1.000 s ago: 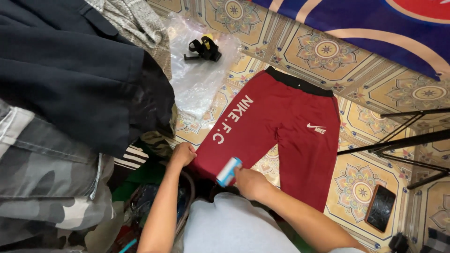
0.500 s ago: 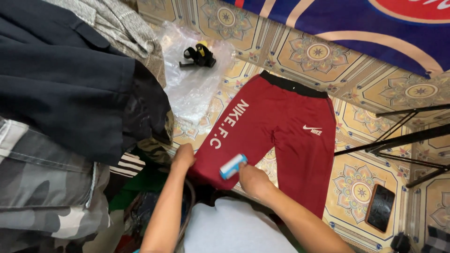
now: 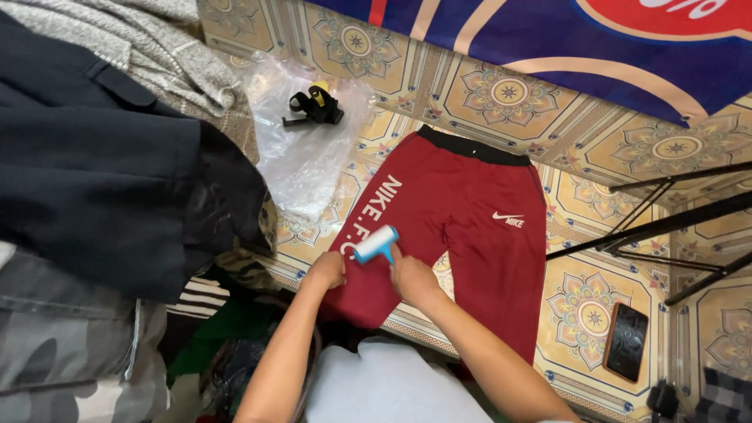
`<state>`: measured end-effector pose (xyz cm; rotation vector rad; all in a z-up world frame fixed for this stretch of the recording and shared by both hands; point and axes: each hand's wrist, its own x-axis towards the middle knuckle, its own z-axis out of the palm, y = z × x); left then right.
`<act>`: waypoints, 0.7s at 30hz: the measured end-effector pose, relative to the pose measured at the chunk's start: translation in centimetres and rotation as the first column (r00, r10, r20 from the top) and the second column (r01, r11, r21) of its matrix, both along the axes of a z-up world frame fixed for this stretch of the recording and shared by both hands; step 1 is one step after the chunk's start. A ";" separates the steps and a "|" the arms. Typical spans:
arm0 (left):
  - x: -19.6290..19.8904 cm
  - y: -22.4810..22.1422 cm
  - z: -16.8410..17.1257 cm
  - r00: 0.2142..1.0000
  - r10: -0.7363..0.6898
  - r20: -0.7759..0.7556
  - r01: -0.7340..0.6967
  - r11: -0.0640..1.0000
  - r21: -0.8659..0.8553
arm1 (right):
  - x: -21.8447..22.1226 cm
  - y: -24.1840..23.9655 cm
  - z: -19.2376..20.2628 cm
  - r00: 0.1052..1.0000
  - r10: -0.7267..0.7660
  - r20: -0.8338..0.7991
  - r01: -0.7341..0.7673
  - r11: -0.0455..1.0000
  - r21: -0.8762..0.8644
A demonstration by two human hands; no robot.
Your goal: Using a lint roller to remove lint from a pair of red pants and then folding them.
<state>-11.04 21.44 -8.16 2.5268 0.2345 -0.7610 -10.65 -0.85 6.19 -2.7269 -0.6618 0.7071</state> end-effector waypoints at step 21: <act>2.8 -0.9 0.1 0.980 -0.153 -0.124 0.163 0.984 0.075 | 6.8 -8.1 -13.1 0.995 -0.102 -0.002 0.099 0.971 -0.220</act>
